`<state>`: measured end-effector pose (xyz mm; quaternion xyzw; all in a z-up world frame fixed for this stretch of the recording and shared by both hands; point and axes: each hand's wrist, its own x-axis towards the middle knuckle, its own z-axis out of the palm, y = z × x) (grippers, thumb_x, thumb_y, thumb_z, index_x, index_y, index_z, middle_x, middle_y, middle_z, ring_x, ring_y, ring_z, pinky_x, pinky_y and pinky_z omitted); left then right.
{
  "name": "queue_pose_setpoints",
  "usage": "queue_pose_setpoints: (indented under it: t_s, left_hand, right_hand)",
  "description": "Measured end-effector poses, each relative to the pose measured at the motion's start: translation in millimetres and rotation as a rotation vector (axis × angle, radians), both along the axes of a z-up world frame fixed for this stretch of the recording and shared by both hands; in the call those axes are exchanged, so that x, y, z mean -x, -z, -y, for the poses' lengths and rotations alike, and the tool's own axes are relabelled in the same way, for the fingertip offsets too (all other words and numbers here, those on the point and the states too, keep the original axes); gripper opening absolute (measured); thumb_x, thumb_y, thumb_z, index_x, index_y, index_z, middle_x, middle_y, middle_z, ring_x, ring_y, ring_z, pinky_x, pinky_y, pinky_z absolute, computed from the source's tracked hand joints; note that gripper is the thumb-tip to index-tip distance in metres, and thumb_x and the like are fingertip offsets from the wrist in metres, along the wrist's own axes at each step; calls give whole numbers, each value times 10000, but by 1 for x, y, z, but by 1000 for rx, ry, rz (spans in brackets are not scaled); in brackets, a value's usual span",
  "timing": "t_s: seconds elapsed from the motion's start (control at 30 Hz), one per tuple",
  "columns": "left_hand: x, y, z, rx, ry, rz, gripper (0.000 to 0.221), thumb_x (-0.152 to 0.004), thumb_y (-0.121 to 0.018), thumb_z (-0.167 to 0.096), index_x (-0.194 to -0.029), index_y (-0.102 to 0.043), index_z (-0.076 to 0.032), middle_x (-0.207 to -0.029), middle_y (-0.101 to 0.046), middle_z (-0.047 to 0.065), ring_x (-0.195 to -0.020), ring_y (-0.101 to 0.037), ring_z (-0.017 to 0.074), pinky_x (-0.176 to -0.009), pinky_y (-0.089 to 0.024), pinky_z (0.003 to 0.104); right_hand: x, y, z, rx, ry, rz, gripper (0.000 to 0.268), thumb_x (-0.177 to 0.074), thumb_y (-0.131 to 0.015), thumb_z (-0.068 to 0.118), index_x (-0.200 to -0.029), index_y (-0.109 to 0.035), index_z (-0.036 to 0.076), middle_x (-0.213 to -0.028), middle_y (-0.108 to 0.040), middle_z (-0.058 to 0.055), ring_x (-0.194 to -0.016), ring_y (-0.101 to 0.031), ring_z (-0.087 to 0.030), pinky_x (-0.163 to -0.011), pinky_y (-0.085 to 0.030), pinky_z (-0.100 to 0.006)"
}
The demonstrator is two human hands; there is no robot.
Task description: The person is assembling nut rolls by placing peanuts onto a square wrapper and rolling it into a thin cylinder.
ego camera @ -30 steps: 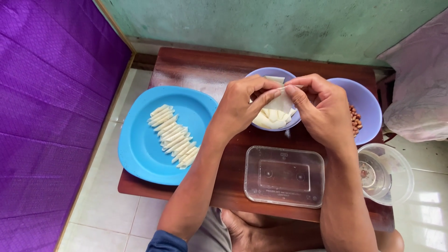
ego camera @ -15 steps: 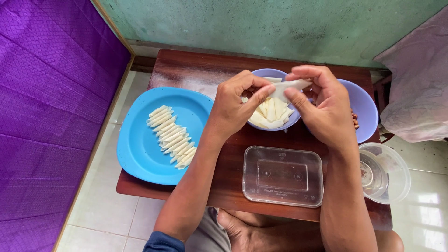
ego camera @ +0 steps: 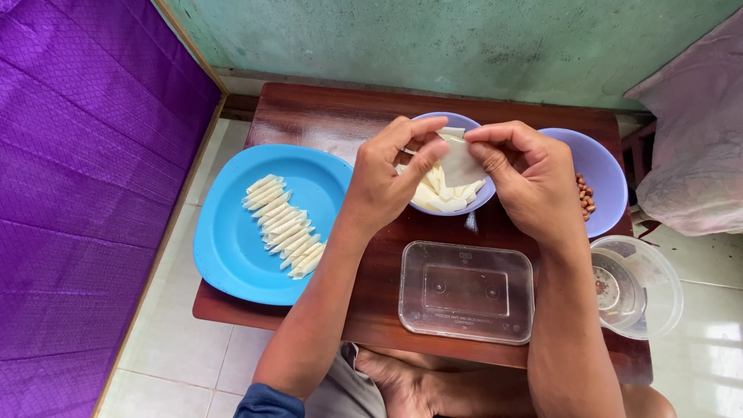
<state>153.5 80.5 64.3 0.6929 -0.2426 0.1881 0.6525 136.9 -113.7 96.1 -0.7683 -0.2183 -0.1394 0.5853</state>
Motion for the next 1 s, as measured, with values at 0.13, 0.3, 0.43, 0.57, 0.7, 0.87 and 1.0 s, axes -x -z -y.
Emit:
queue_pose_setpoints:
  t_s: [0.13, 0.3, 0.43, 0.57, 0.7, 0.87, 1.0]
  left_hand:
    - [4, -2, 3, -16, 3, -2, 283, -992, -734, -163, -1260, -697, -79, -944, -712, 69, -843, -704, 108, -711, -616, 232]
    - [2, 4, 4, -26, -48, 17, 301, -1028, -693, -162, -1325, -673, -123, -930, -726, 56, -794, -673, 76, -695, -616, 218]
    - [4, 5, 7, 23, -15, -19, 299, -1044, -671, -197, -1332, -664, -118, -918, -724, 57, -780, -652, 72, -702, -621, 219]
    - [5, 11, 11, 32, 52, -66, 550, -988, -760, -161, -1482, -525, -116, -951, -693, 73, -820, -647, 103, -726, -613, 255]
    - [4, 9, 9, -35, 59, 6, 516, -1042, -694, -151, -1513, -485, -119, -931, -731, 84, -771, -700, 130, -713, -630, 271]
    - [3, 14, 12, -30, 62, 44, 435, -1070, -630, -130, -1488, -510, -110, -888, -729, 78, -724, -699, 129, -679, -627, 259]
    - [1, 16, 11, 5, -5, 92, 396, -1101, -584, -138, -1491, -522, -123, -909, -716, 69, -720, -641, 105, -674, -617, 258]
  right_hand:
    - [-1, 2, -2, -1, -40, -5, 126, -1039, -680, -26, -1159, -701, -57, -960, -694, -138, -917, -615, -130, -870, -570, -326]
    - [-4, 7, -3, -50, -146, -97, 354, -953, -708, -66, -1296, -625, -41, -1022, -699, -143, -894, -665, -143, -850, -592, -333]
    - [-5, 6, -5, -57, -99, -83, 287, -987, -703, -54, -1267, -640, -55, -998, -696, -134, -904, -653, -119, -836, -587, -297]
    - [-3, 3, -7, -141, -36, -106, 287, -999, -723, -15, -1271, -634, -34, -1003, -703, -102, -926, -633, -81, -832, -582, -256]
    - [-1, 0, -12, -163, 5, -137, 330, -983, -773, 59, -1285, -650, 6, -977, -682, -64, -894, -584, -53, -799, -554, -231]
    - [-7, 14, -1, -141, 43, -204, 132, -1002, -772, 83, -1079, -731, -16, -808, -666, -85, -735, -595, -57, -665, -539, -196]
    - [-9, 13, 0, -159, 30, -187, 138, -1004, -760, 66, -1088, -710, -30, -832, -668, -105, -766, -645, -91, -677, -548, -212]
